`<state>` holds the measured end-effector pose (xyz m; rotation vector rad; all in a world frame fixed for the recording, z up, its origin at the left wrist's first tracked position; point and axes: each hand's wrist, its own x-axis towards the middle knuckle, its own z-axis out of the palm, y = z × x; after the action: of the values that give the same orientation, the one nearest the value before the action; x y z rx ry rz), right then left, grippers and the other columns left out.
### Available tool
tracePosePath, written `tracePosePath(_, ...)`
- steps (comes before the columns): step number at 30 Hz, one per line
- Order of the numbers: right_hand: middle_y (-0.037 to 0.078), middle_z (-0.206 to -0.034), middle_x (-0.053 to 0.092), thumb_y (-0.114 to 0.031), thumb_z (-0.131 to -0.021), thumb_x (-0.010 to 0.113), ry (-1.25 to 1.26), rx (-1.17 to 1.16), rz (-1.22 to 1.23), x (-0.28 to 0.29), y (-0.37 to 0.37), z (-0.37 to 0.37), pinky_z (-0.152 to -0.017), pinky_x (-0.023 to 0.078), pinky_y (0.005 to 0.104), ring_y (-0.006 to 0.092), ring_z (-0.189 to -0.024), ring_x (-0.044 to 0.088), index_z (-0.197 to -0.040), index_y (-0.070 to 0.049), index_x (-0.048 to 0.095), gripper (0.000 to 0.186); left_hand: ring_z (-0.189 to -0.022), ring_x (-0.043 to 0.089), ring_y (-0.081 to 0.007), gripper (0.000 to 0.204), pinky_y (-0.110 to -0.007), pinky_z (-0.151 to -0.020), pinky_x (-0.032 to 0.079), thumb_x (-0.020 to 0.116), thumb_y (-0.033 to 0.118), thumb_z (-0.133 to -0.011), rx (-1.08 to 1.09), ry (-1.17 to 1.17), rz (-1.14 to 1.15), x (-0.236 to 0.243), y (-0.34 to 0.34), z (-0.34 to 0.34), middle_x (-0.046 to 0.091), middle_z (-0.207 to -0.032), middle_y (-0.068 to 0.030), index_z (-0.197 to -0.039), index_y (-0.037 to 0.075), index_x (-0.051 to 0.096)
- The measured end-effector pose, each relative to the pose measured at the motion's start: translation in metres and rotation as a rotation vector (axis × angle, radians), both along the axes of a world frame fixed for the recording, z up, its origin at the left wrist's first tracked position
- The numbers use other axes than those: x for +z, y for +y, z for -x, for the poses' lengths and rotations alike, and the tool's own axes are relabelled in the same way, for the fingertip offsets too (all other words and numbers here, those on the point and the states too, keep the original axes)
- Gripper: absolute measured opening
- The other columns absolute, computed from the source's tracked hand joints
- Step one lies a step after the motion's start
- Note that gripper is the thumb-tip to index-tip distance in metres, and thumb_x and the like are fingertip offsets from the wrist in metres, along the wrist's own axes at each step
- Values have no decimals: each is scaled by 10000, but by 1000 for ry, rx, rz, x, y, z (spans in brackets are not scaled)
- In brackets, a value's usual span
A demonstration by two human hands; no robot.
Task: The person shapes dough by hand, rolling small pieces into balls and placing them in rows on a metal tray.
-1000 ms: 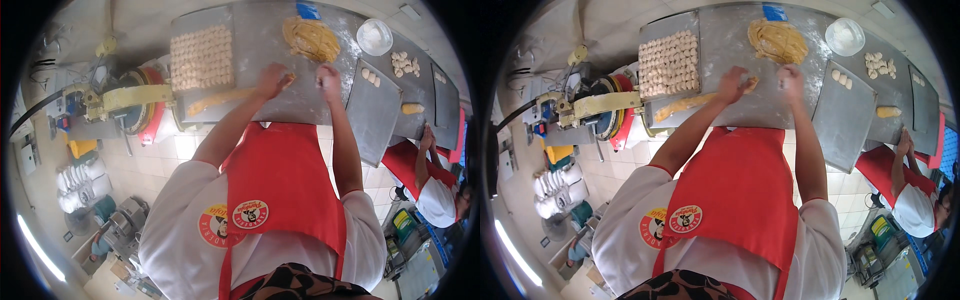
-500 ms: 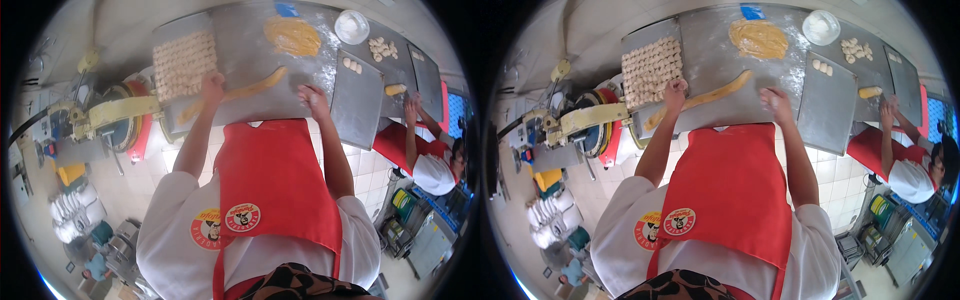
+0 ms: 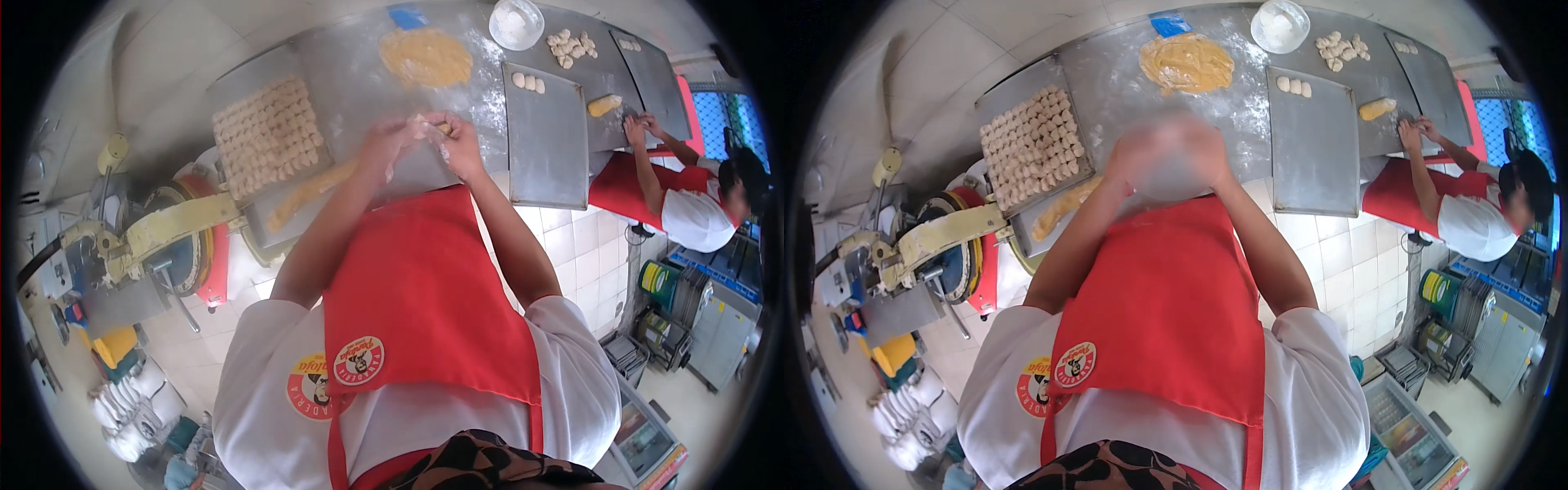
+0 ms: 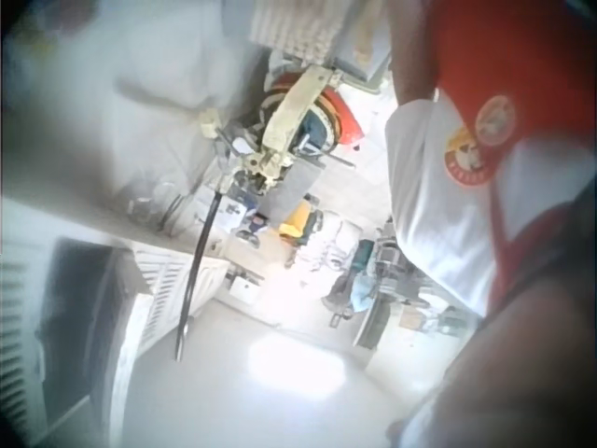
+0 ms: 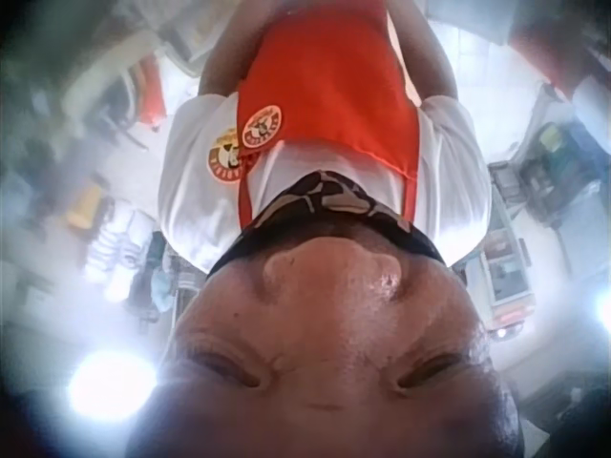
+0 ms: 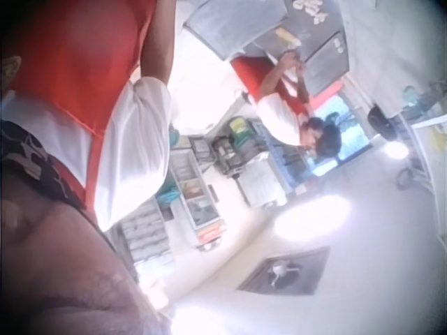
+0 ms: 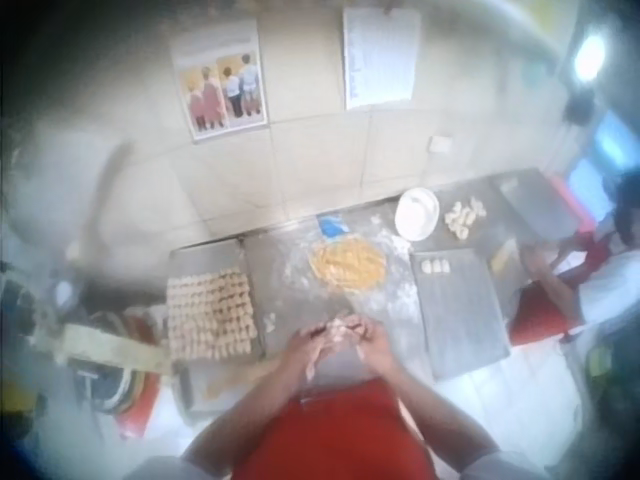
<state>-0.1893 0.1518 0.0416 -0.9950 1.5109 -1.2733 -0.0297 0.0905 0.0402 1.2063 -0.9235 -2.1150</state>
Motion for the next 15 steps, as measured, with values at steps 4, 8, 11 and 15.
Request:
tracePosePath(4,10,-898,702,-85,-941,756,-14,-98,118,6,10,-5,-747,516,260,80,-824,617,-1078,6,699,174,-903,688,-140,257,-292,-784,566,728,192,-982,-51,86,59,-25,-4,8,718,-1048,-60,-1170,27,666)
tracePosePath(8,13,-893,707,-78,-947,746,-3,-115,30,-17,13,24,-712,513,250,73,-785,612,-1060,8,694,151,-838,681,-121,212,-273,-733,562,720,172,-984,-32,34,18,-8,-3,44,719,-973,-45,-1116,10,682)
tracePosePath(11,13,-884,705,-79,-953,737,-29,-148,92,-26,5,45,-674,500,245,65,-764,605,-1053,0,696,133,-827,679,-121,194,-278,-720,564,718,172,-985,-79,-11,129,-11,-5,64,717,-957,-43,-1090,12,686)
tracePosePath(15,16,-850,695,-69,-955,722,-251,-238,-63,-25,5,59,-638,489,250,76,-742,615,-1052,-5,691,119,-854,690,-140,225,-297,-726,574,719,195,-988,-247,-194,319,-25,-15,73,721,-1008,-67,-1122,18,678)
